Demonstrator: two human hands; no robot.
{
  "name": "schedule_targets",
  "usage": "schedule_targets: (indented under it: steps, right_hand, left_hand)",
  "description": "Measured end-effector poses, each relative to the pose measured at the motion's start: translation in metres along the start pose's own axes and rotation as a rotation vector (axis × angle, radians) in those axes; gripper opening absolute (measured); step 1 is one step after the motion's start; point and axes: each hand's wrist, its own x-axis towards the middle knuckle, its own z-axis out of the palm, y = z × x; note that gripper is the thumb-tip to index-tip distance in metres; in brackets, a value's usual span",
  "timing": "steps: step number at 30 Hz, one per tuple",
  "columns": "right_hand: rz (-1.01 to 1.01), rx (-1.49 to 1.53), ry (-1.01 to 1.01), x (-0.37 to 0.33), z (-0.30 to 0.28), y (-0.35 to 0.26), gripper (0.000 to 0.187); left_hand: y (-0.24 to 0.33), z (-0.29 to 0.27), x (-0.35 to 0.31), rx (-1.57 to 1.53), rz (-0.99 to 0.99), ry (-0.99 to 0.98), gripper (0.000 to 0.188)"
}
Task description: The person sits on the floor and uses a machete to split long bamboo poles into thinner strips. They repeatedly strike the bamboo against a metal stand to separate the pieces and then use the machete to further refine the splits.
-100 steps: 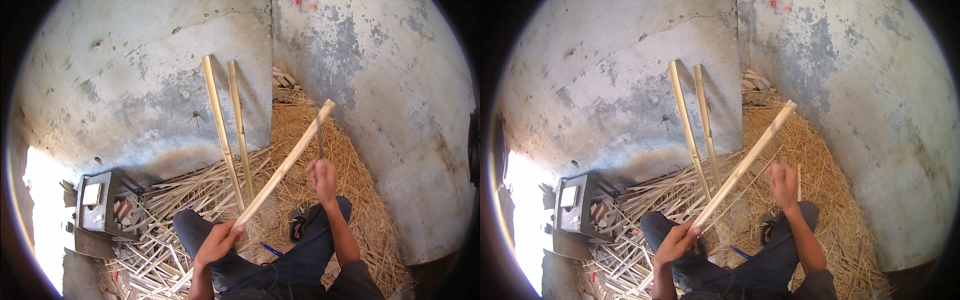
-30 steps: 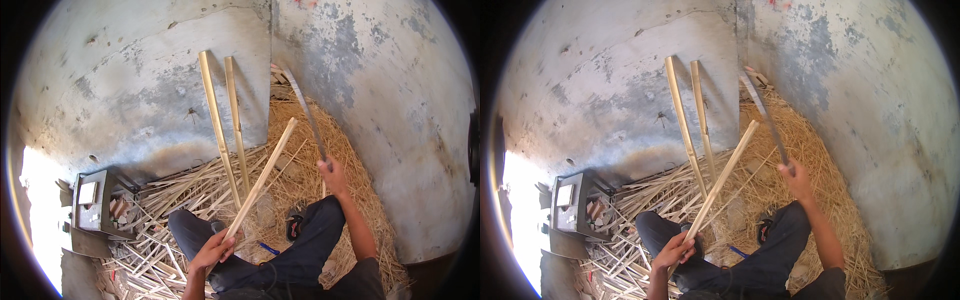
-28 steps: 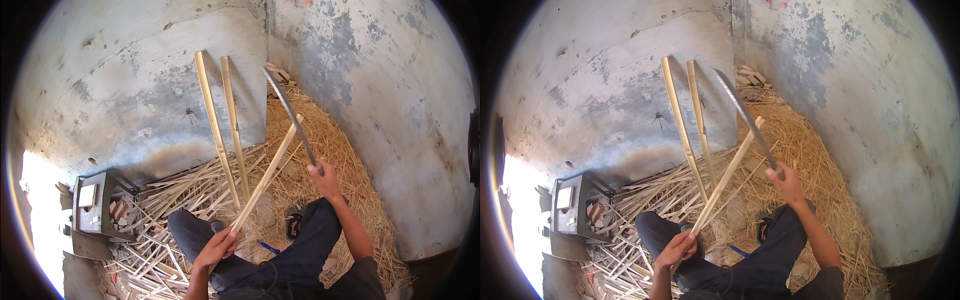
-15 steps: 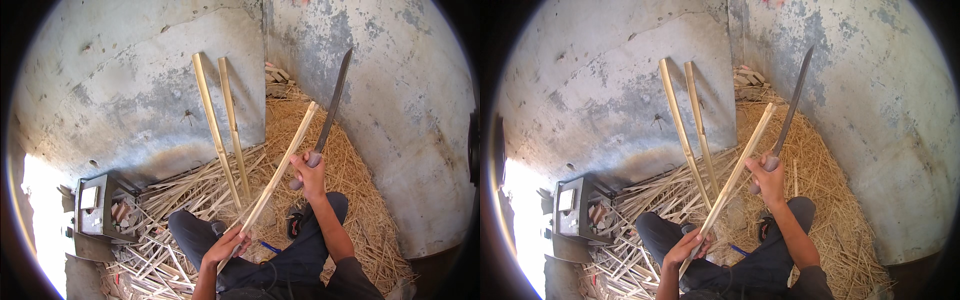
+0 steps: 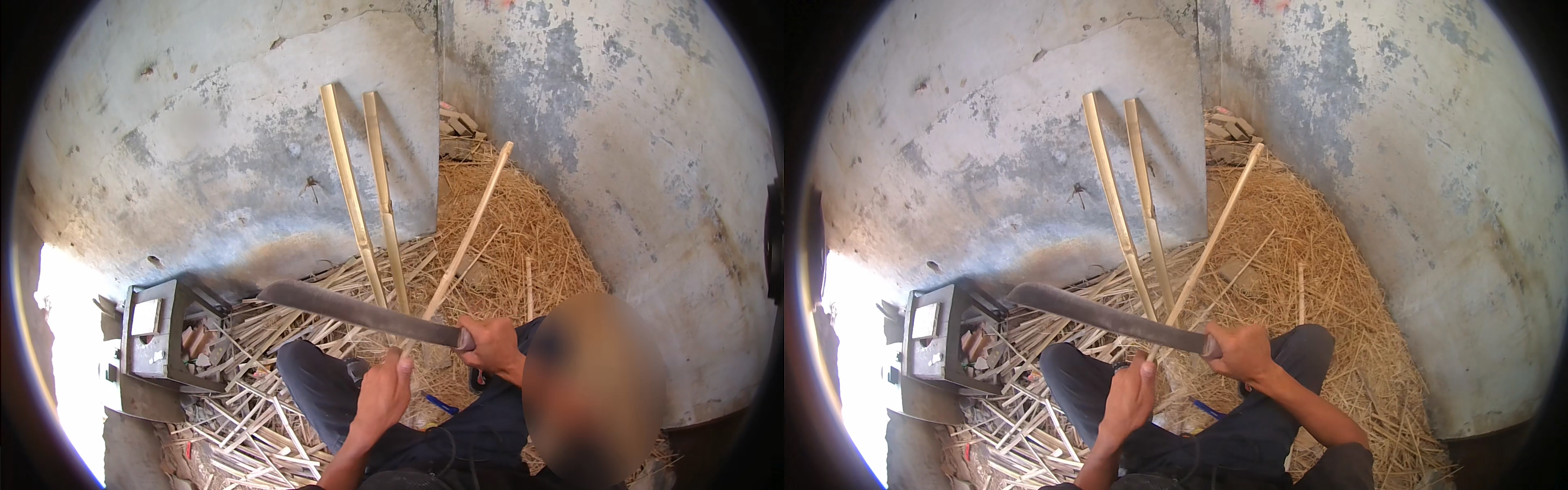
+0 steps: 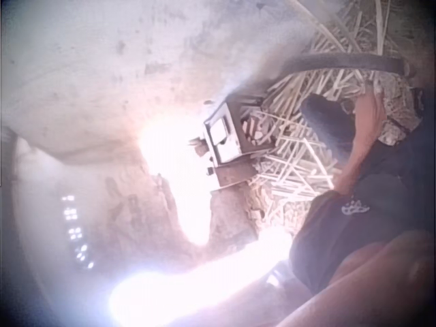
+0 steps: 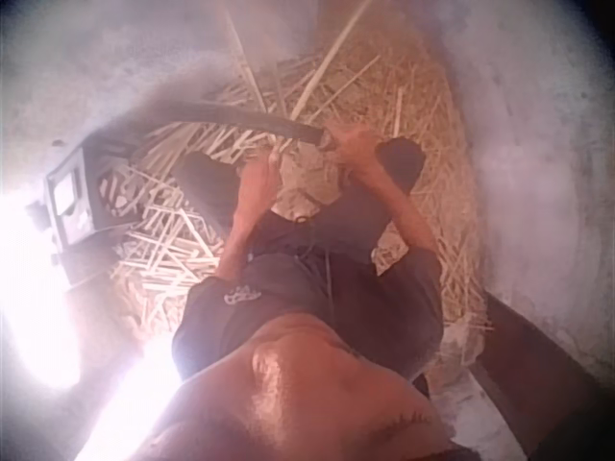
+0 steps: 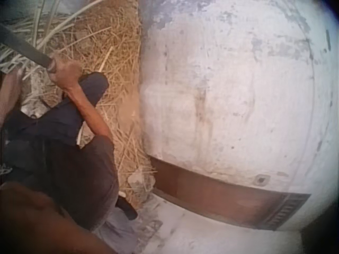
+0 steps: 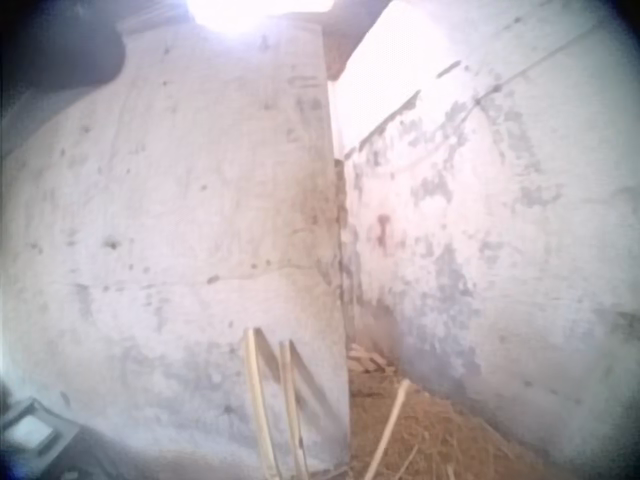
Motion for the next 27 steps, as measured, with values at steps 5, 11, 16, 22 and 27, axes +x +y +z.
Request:
schedule_targets:
  steps: [5,11,16,22,27]
  right_hand:
    - [0.012,0.060,-0.015,0.000,0.014,-0.007,0.025]
    - [0.143,0.158,0.049,0.024,0.015,0.023,0.024]
    - [0.149,0.129,-0.044,0.018,0.025,0.006,0.025]
    - [0.257,0.112,0.038,0.033,0.026,0.046,0.036]
    - [0.293,0.146,-0.037,0.025,0.027,0.044,0.036]
  left_hand:
    - [0.012,0.002,0.004,-0.071,-0.036,-0.012,0.041]
    - [0.006,-0.003,0.000,-0.116,-0.121,-0.054,0.040]
    - [0.002,0.001,0.009,-0.187,-0.123,-0.073,0.043]
    - [-0.004,0.003,0.004,-0.257,-0.167,-0.100,0.044]
    - [-0.018,0.013,-0.001,-0.144,-0.114,-0.033,0.039]
